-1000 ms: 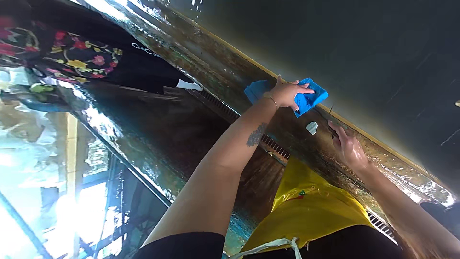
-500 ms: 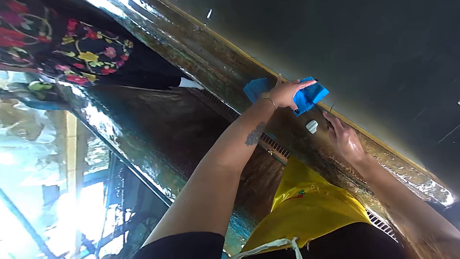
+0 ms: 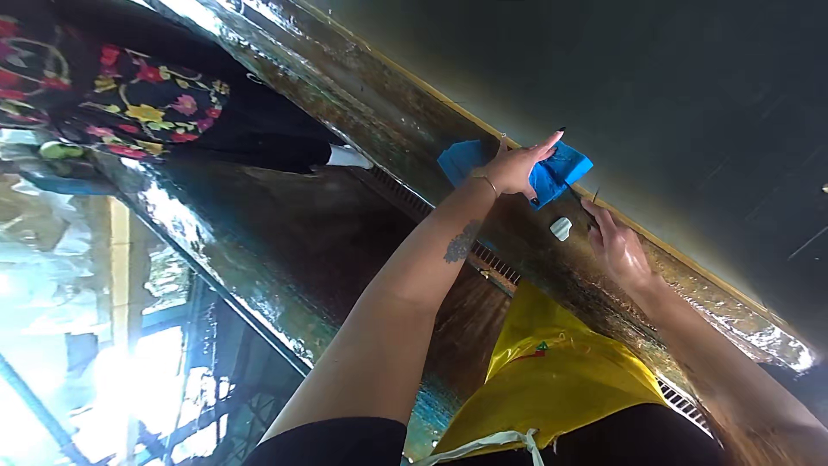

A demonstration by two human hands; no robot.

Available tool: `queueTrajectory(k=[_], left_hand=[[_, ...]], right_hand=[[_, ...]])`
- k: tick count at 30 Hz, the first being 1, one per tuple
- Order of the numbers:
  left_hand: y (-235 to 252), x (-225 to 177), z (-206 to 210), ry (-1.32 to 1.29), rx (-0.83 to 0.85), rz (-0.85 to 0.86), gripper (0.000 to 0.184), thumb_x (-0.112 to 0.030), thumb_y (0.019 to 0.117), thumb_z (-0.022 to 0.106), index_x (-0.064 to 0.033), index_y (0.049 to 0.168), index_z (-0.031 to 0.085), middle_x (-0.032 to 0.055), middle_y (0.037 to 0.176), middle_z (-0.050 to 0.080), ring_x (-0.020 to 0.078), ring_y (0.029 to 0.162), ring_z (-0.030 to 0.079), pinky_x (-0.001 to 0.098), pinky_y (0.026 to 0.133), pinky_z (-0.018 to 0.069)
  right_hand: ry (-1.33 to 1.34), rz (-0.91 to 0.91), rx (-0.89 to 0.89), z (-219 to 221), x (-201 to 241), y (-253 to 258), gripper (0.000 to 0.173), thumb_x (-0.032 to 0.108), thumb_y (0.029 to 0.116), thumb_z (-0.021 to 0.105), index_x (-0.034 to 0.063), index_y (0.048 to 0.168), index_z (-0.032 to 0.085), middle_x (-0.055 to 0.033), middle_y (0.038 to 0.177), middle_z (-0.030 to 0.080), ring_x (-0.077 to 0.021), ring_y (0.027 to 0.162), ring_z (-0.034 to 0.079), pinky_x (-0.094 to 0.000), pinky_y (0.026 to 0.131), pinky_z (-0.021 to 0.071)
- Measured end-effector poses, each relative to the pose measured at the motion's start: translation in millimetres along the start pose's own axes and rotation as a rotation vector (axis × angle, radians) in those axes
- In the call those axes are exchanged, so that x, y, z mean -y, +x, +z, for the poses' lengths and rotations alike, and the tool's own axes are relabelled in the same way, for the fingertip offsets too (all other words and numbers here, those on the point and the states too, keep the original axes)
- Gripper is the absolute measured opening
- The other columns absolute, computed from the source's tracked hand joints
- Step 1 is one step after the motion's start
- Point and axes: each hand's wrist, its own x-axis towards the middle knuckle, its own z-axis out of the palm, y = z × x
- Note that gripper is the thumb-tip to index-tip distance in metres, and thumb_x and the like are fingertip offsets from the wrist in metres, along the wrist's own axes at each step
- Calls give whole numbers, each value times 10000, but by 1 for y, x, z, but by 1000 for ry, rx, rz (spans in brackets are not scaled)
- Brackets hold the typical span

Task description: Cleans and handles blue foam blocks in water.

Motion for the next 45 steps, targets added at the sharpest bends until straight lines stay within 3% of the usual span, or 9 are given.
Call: queueTrajectory(k=[5,14,20,24,28,31,33,38,45], left_hand=[[-3,1,-3,-8,16,-7,1310,-138,738,918,-250,1664,-2,-29,1678,304,256,1542,291,790,1136,-73],[-2,3,2,-19,-7,16,1290,-127,734,918,-257,1666,34,-33,1695,260,268,1541,293,787,1141,-63],[-4,2,1,-29,-1,11,1281,-127,741,912,-242,1666,33,-46,1699,245,247,1554,262,790,1132,-71],[-3,3,2,-24,-11,3,1271,-104,741,908,-256,1666,49,-34,1694,262,260,1547,278,797,1131,-70],[-3,0,6,-22,-36,2,1285,-107,727,916,-270,1666,54,-43,1694,262,254,1557,252,786,1145,-67],[-12,7,15,-82,-185,32,1336,-72,658,941,-197,1666,73,46,1728,125,289,1572,194,706,1210,25],[-15,14,23,-112,-272,13,1379,-88,626,956,-146,1663,49,97,1734,20,292,1586,130,664,1231,79],[-18,15,26,-69,-210,-75,1390,-166,704,937,-144,1649,-81,133,1718,123,298,1567,213,633,1248,21],[-18,21,25,-122,-210,-55,1456,-182,678,953,-104,1628,-148,129,1708,177,275,1562,234,570,1271,21]], right_hand=[[-12,-9,26,19,5,30,555,9,1028,511,127,1562,415,-247,1256,643,-420,804,711,-575,685,586],[-23,-73,-43,-1,-4,-3,498,15,1019,512,85,1511,490,-231,1142,681,-373,733,699,-528,636,580],[-40,-2,47,11,-16,8,537,29,1038,503,140,1558,426,-247,1226,664,-436,815,714,-595,694,582],[-25,-53,-7,0,-26,-26,502,14,1012,501,89,1509,496,-233,1205,677,-396,781,712,-557,679,585],[-37,-86,-43,-1,-8,6,487,19,1029,504,86,1510,482,-222,1206,674,-381,839,720,-532,695,596],[-31,-82,-13,13,-9,27,522,19,1032,498,116,1542,443,-234,1215,660,-403,807,716,-561,668,592],[-27,-42,28,14,-19,20,520,35,1040,495,138,1547,443,-245,1202,677,-430,828,718,-591,699,585],[-15,-68,10,-5,-17,-4,498,12,1020,501,99,1511,495,-225,1208,678,-390,796,715,-550,680,588],[-47,-46,38,19,7,60,521,24,1033,467,140,1541,458,-240,1263,648,-422,879,718,-569,751,584]])
